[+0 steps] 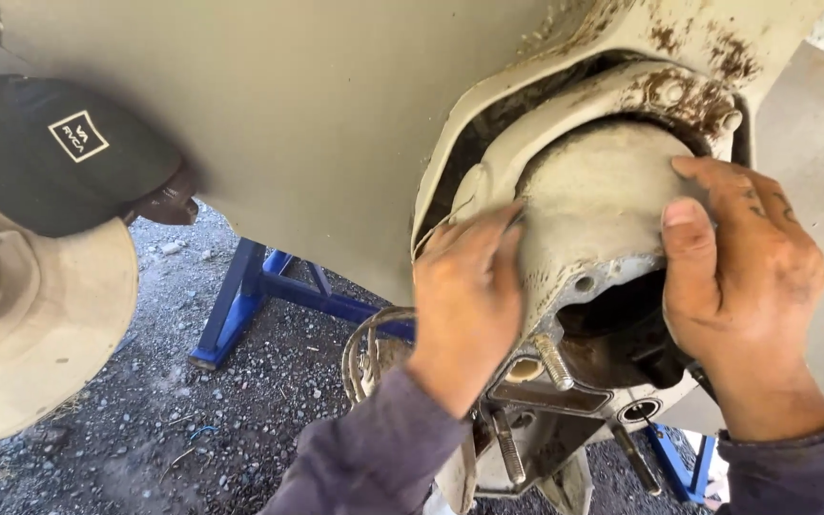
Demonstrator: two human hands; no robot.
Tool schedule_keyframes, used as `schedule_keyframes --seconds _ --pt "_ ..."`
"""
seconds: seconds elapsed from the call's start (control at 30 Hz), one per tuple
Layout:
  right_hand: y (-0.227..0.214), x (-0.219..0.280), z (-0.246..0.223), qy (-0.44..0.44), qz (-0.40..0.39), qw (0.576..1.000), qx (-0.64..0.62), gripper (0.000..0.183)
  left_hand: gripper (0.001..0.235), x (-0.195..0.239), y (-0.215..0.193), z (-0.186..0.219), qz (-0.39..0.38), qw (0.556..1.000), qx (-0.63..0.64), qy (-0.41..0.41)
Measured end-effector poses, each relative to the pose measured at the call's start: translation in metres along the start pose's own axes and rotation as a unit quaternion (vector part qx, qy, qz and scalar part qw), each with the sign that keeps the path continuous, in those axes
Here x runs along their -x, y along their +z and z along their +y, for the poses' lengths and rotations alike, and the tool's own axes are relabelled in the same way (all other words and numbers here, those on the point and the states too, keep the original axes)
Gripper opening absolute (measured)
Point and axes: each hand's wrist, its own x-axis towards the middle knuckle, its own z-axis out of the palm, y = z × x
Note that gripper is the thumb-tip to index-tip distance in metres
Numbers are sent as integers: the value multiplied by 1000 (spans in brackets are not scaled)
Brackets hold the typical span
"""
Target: Manually sanding the exterior surface of a boat's lower unit to prepare it for maintenance.
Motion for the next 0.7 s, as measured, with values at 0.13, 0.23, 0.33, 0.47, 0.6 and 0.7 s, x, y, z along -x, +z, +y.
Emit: schedule_keyframes --seconds 0.13,0.23,0.33,0.47,0.6,0.7 --pt "1 3 3 -19 -2 1000 7 58 17 -2 1 5 -8 1000 21 -15" --pt "2 3 3 -8 7 1000 -18 56 24 12 -13 14 -51 996 55 -43" --pt "-1 5 1 16 3 1000 -8 46 22 8 -16 16 -25 998 58 10" --pt "0 3 3 -2 -1 1000 -4 54 25 -10 -17 20 -53 998 30 18" --pt "4 9 6 -19 1 1000 6 57 36 0 -37 18 -150 984 47 -82" --pt "4 6 6 -28 22 999 18 56 33 1 -40 16 -145 981 60 -116"
